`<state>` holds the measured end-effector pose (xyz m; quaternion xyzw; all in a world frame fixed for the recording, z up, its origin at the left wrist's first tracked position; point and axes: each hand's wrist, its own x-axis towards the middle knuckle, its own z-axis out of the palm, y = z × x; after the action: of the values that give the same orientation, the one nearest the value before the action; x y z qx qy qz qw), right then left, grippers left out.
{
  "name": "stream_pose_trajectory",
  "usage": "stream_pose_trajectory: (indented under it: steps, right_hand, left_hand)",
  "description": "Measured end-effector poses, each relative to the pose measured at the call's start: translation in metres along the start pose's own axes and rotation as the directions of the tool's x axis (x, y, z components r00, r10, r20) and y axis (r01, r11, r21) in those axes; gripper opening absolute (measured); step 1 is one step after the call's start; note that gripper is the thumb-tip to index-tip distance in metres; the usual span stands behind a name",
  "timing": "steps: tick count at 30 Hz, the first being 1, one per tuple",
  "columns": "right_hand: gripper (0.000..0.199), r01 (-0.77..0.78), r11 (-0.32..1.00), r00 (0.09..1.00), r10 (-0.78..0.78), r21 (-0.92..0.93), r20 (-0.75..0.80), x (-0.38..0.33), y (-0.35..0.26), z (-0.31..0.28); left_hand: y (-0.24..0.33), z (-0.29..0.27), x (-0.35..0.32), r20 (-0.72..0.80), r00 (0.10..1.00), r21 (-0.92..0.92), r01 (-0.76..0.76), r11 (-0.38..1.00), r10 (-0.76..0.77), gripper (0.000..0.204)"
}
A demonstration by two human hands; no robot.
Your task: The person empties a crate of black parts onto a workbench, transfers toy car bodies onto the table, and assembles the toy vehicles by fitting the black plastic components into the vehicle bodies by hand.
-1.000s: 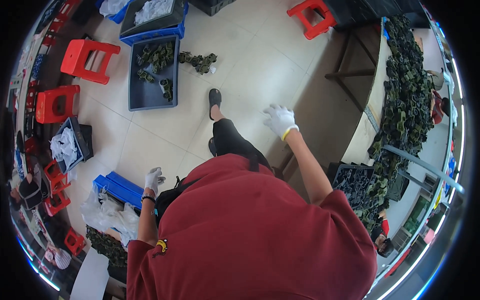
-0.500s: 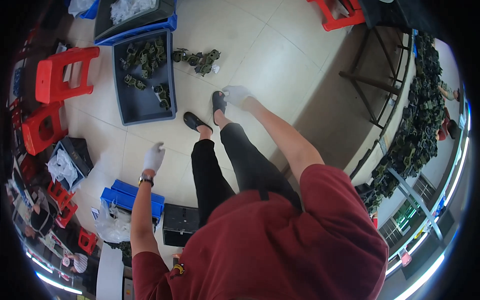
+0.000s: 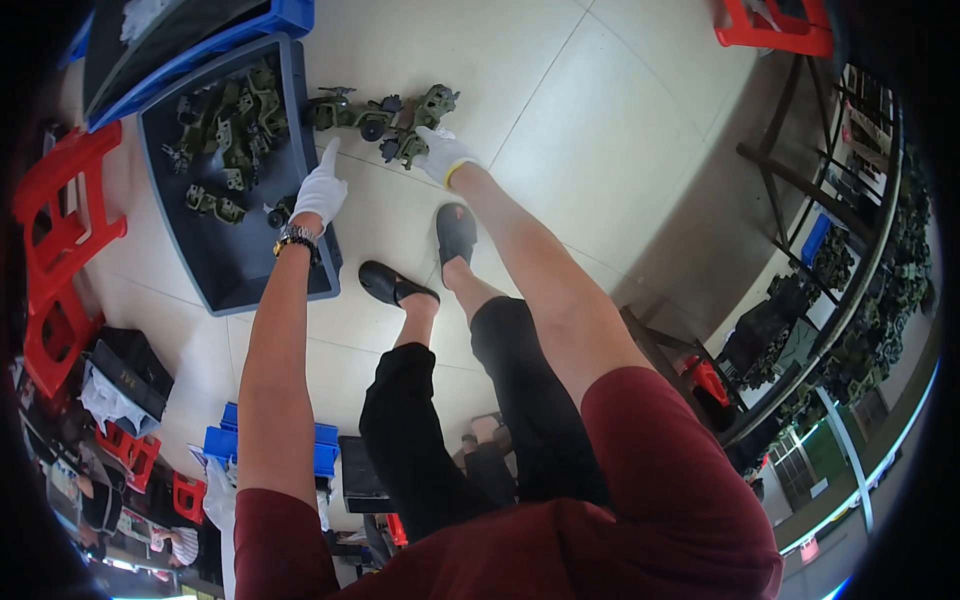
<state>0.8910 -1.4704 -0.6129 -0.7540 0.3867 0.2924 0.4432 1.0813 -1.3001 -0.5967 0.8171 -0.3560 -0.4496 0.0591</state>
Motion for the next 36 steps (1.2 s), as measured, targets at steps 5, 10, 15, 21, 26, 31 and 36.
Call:
stream_pose_trajectory:
  steps: [5, 10, 15, 21, 26, 31, 36]
  right_hand:
    - [0.077, -0.077, 0.997, 0.996, 0.077, -0.001, 0.035, 0.066, 0.027, 0.04]
    - [0.073, -0.072, 0.955, 0.988, 0.108, 0.288, -0.111, 0.099, 0.023, 0.075]
    - [0.039, -0.009, 0.939, 0.866, 0.179, 0.344, -0.467, 0.104, 0.065, 0.117]
    - [0.029, -0.146, 0.725, 0.802, 0.485, 0.673, -0.348, 0.058, 0.097, 0.13]
    - [0.028, -0.144, 0.794, 0.865, 0.39, 0.59, -0.314, -0.037, 0.086, 0.1]
    - [0.025, -0.058, 0.839, 0.92, 0.255, 0.541, -0.296, -0.107, 0.023, 0.061]
    - [0.035, 0.258, 0.916, 0.95, -0.184, 0.306, -0.251, -0.113, -0.126, 0.026]
  left_hand:
    - [-0.016, 0.041, 0.074, 0.033, 0.995, -0.001, 0.098, 0.995, -0.098, 0.089]
    - [-0.048, 0.064, 0.117, 0.007, 0.994, 0.022, 0.112, 0.993, -0.112, 0.09]
    - [-0.012, 0.098, 0.107, -0.177, 0.973, -0.24, 0.107, 0.965, -0.151, 0.053]
    - [-0.01, 0.152, 0.043, -0.143, 0.984, -0.268, 0.067, 0.961, -0.108, 0.05]
    - [0.021, 0.149, -0.044, 0.014, 0.988, -0.304, 0.149, 0.941, -0.152, 0.058]
    - [0.03, 0.109, -0.136, -0.113, 0.98, -0.478, 0.089, 0.874, -0.162, 0.06]
    - [-0.008, 0.012, -0.198, -0.401, 0.875, -0.701, -0.104, 0.706, -0.27, 0.069]
